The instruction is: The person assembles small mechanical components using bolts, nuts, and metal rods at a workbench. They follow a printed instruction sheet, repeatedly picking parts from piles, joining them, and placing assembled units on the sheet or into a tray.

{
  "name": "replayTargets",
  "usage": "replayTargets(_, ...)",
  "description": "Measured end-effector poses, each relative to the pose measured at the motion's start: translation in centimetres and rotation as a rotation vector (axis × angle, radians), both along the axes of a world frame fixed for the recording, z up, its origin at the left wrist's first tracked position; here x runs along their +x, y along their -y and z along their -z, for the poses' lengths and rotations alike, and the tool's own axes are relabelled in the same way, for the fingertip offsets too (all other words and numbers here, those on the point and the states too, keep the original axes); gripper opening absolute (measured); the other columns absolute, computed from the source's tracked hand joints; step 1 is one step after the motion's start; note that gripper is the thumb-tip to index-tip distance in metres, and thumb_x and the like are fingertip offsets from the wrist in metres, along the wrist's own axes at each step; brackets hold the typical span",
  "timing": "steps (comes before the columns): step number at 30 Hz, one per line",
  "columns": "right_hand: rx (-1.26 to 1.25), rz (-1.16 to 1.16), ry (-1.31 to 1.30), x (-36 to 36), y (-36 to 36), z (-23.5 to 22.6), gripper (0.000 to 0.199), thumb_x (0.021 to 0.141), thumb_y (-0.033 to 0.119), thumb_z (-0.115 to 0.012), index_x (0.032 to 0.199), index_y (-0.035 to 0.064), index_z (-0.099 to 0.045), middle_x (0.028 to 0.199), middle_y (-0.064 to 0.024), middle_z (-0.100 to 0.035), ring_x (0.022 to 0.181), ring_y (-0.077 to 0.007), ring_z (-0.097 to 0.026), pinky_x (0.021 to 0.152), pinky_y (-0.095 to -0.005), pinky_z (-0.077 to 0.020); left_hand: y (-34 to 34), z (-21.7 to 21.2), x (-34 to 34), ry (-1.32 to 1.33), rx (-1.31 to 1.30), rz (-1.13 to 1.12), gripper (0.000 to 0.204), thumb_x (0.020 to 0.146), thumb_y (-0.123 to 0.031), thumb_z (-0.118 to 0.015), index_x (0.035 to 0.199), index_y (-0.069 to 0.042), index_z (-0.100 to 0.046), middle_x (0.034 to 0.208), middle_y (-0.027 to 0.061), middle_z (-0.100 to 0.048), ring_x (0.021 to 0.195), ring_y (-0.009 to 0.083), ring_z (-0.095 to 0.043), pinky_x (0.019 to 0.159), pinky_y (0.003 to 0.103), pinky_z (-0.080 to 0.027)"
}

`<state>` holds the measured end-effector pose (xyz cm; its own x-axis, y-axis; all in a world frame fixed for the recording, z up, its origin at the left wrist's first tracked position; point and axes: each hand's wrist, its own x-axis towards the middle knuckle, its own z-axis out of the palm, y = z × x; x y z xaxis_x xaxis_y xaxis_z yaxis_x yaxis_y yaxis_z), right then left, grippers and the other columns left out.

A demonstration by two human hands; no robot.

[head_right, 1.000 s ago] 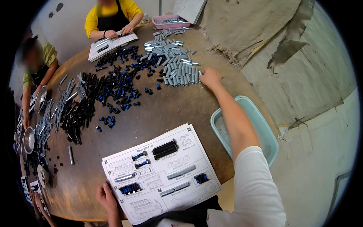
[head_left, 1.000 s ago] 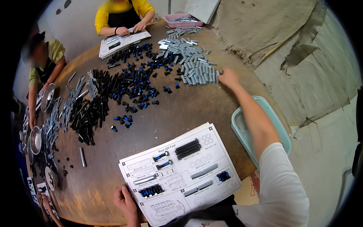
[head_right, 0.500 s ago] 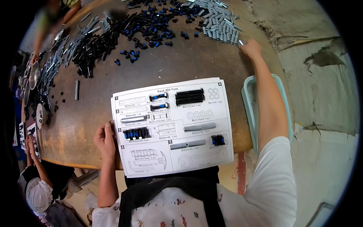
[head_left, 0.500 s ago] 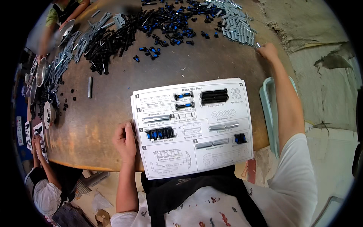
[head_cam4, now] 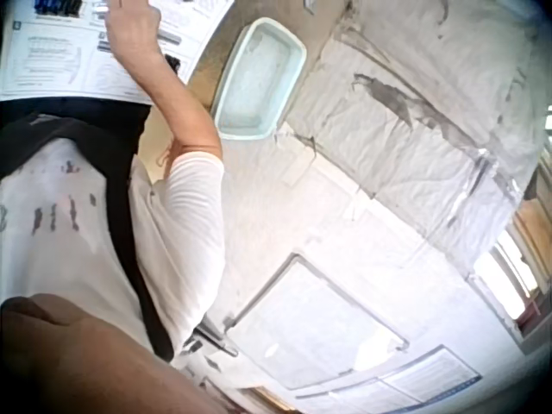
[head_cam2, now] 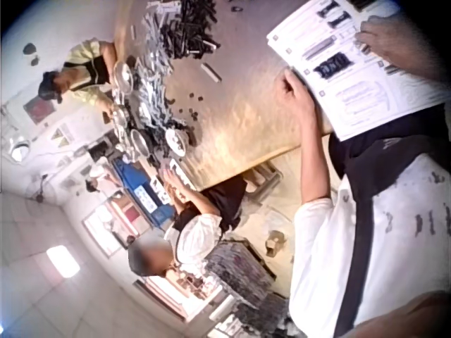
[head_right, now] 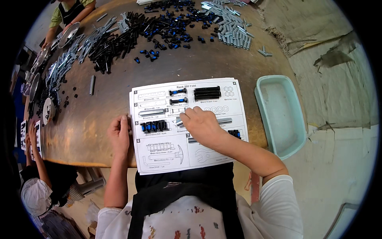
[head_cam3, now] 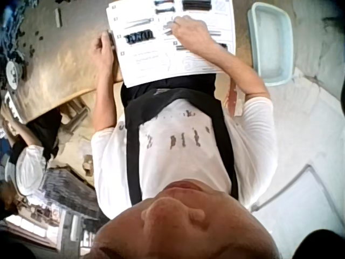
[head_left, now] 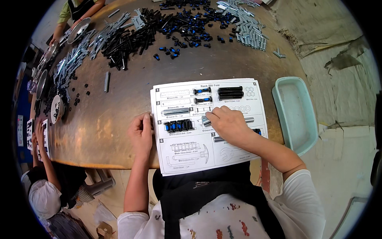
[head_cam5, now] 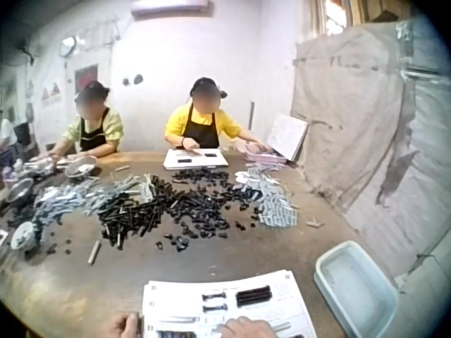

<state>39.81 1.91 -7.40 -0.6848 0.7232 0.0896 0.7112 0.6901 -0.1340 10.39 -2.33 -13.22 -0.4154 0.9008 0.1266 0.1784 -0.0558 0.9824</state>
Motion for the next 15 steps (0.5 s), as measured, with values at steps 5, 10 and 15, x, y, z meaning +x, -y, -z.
replayTargets(5,-0.118,0.050,-0.054,-0.7,0.9,-1.5,0.034,0.084,0.023,-0.069,0.113,0.0051,-0.064,0.099,-0.0066,-0.061,0.090,-0.0236,-0.062,0.068,-0.0387,-0.0523,0.1,-0.4,0.0,0.036,-0.029,-0.034,0.020,0.099,-0.017,-0.060,0.099,0.000,-0.070,0.077,-0.0022,-0.061,0.060,0.0020,-0.047,0.052,0.019,-0.038)
replayTargets(10,-0.133,0.069,-0.043,-1.0,1.1,-1.5,0.034,0.085,0.025,-0.068,0.114,0.0078,-0.063,0.101,-0.0075,-0.061,0.094,-0.0273,-0.061,0.072,-0.0423,-0.0504,0.3,-0.6,0.1,-0.160,-0.095,-0.101,0.023,0.094,-0.019,-0.063,0.092,0.004,-0.067,0.072,0.0082,-0.064,0.068,0.0112,-0.056,0.064,0.031,-0.048)
replayTargets(15,-0.086,0.014,-0.034,-1.9,1.3,-3.0,0.041,0.078,0.018,-0.072,0.115,0.0046,-0.062,0.101,-0.0089,-0.060,0.092,-0.0280,-0.060,0.073,-0.0410,-0.0510,0.8,-1.5,-0.5,-0.096,0.023,-0.073,0.020,0.094,-0.017,-0.063,0.095,0.003,-0.070,0.076,0.0087,-0.069,0.071,0.0105,-0.062,0.064,0.028,-0.050)
